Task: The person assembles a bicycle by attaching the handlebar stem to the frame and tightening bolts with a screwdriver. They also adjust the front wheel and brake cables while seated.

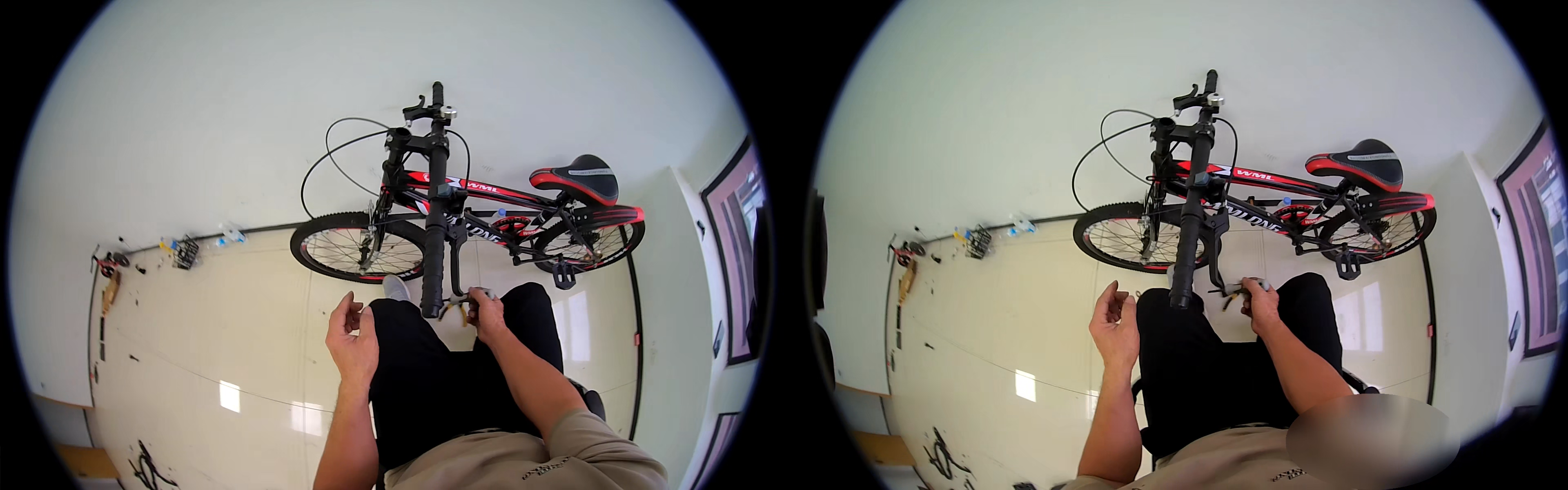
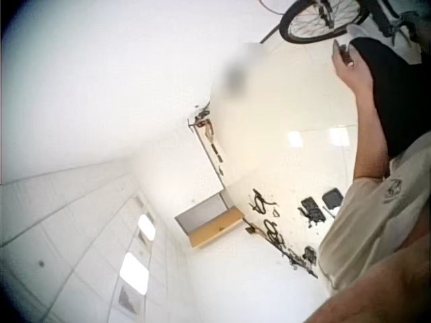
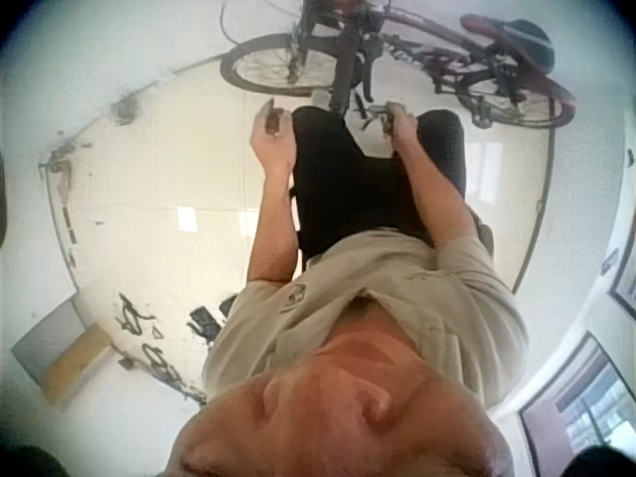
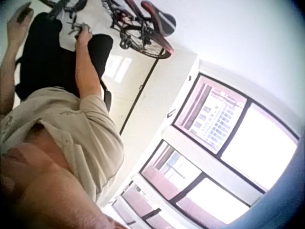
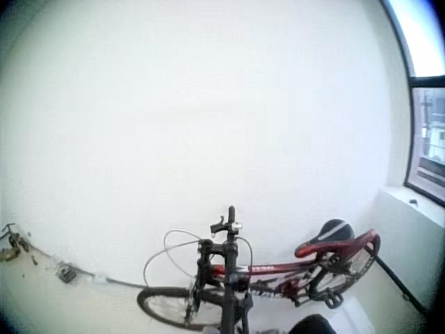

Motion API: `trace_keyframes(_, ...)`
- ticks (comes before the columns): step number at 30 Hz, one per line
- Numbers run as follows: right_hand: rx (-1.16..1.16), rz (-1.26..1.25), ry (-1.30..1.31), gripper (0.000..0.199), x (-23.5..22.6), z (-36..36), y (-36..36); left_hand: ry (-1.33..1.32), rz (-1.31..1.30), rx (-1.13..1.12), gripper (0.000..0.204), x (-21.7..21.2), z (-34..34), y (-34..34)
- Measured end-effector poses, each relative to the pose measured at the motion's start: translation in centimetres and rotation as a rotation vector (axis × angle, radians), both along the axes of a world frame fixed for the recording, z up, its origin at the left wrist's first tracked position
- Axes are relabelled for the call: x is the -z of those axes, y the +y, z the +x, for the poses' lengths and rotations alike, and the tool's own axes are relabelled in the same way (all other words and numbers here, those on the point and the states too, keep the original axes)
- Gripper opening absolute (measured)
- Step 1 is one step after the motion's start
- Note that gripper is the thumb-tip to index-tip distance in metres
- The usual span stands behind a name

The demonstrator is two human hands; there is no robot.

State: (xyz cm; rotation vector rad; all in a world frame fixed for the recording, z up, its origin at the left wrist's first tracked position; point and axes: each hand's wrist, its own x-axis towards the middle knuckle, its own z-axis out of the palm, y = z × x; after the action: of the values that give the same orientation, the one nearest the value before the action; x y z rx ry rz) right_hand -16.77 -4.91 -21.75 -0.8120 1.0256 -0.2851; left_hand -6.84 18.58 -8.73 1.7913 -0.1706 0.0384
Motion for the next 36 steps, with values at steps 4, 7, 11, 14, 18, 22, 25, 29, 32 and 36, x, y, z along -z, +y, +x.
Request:
trace_keyframes(4, 0.129, 0.067, -0.051, 0.017, 0.4, 0.1, -1.4, -0.077, 0.029, 0.021, 0.043, -1.2, 1.0, -2.1)
trace_keyframes(7, 0.166, 0.114, -0.118, 0.02, 0.5, -0.1, -2.5, -0.185, 0.118, 0.105, 0.052, -3.0, 4.2, -4.8)
trace_keyframes(11, 0.209, 0.143, -0.162, 0.025, -1.2, -0.2, -3.8, -0.439, 0.397, 0.23, 0.079, -4.3, 9.5, -9.6)
trace_keyframes(14, 0.262, 0.181, -0.188, 0.03, -1.8, 0.1, -4.5, -0.522, 0.594, 0.283, 0.097, -4.8, 12.4, -12.9)
trace_keyframes(18, 0.276, 0.233, -0.195, 0.036, -2.6, 0.3, -5.1, -0.513, 0.753, 0.345, 0.104, -4.7, 15.7, -15.2)
trace_keyframes(22, 0.282, 0.301, -0.209, 0.037, -2.0, 0.9, -5.7, -0.493, 0.762, 0.364, 0.096, -5.4, 16.9, -16.4)
trace_keyframes(25, 0.231, 0.369, -0.254, 0.038, -1.5, 1.0, -5.8, -0.497, 0.81, 0.4, 0.092, -6.2, 17.5, -16.2)
trace_keyframes(29, 0.187, 0.385, -0.264, 0.036, -1.2, 1.4, -5.6, -0.461, 0.873, 0.414, 0.092, -6.9, 17.6, -16.6)
trace_keyframes(32, 0.199, 0.355, -0.271, 0.032, -1.9, 1.8, -5.3, -0.444, 0.893, 0.407, 0.091, -7.3, 17.2, -16.8)
trace_keyframes(36, 0.156, 0.433, -0.375, 0.022, -1.9, 1.8, -5.2, -0.575, 0.951, 0.339, 0.084, -6.6, 17.1, -16.8)
